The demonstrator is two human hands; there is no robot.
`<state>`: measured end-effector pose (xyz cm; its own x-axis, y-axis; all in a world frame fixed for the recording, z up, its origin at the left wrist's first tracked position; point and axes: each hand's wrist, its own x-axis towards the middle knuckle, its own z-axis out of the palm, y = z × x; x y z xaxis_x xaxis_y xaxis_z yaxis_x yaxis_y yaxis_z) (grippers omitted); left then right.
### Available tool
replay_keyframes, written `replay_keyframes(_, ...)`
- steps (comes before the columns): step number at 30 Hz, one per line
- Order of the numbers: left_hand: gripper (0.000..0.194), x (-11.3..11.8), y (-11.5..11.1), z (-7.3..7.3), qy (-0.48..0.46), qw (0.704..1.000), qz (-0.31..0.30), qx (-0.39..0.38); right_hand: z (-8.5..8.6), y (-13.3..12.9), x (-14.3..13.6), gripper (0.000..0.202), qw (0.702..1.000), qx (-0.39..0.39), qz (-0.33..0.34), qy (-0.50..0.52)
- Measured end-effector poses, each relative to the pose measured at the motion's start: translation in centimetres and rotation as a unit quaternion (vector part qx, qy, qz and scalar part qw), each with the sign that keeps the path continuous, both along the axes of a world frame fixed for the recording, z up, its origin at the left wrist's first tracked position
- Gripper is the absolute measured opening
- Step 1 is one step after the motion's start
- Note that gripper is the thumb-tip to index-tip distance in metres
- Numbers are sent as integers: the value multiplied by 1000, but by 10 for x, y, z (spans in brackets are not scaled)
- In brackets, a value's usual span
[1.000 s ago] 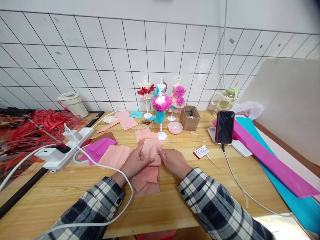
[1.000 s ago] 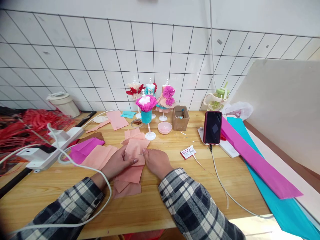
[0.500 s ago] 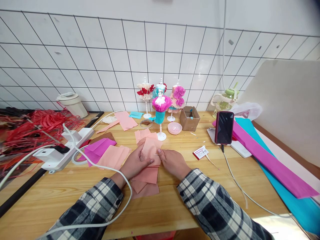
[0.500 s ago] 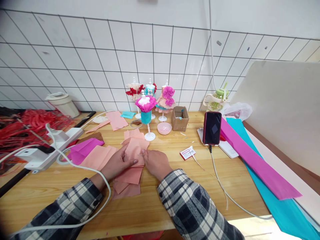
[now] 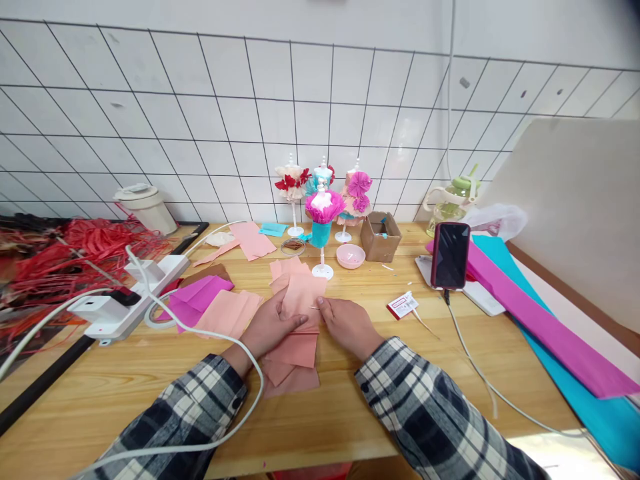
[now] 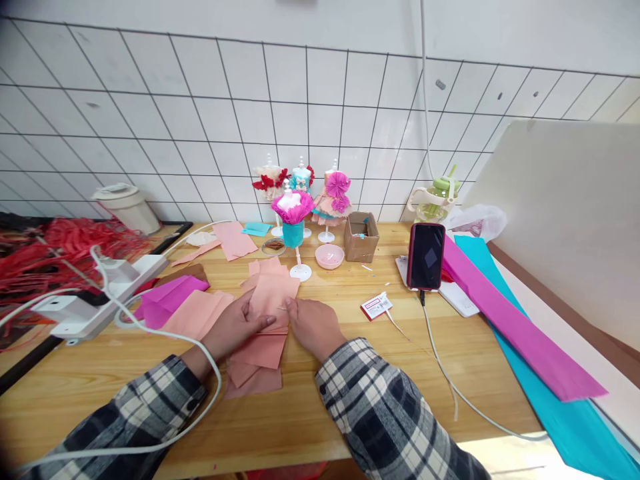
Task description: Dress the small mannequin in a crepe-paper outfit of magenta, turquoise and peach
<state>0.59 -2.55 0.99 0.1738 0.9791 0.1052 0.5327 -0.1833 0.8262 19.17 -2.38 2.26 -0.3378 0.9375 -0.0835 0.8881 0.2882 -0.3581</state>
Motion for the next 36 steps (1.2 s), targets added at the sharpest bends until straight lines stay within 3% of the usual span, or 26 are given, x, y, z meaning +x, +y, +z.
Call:
replay_keyframes(10, 68, 1, 0, 2, -21, 1000, 9, 14, -2, 0, 0, 61, 1000, 2, -3, 15)
replay_keyframes(17, 54, -1, 1, 2, -112, 992, 60, -12, 3, 3, 8, 56, 998, -5, -29, 57)
replay_keyframes(22, 58, -2, 1, 2, -229, 971, -2, -65, 4, 2, 7, 47, 997, -2, -22, 70)
replay_keyframes(27, 50, -3, 1, -1, -201, 972, 34, -116, 2, 2, 7, 40, 995, 32, 12, 90)
replay_keyframes(31, 50, -3, 1, 0, -216, 966, 56, -129, 3, 4, 12, 43, 997, 49, 17, 49)
replay_keyframes(36, 52, -1, -1, 3, -217, 967, 28, -130, 7, 4, 14, 47, 996, 83, -5, -10)
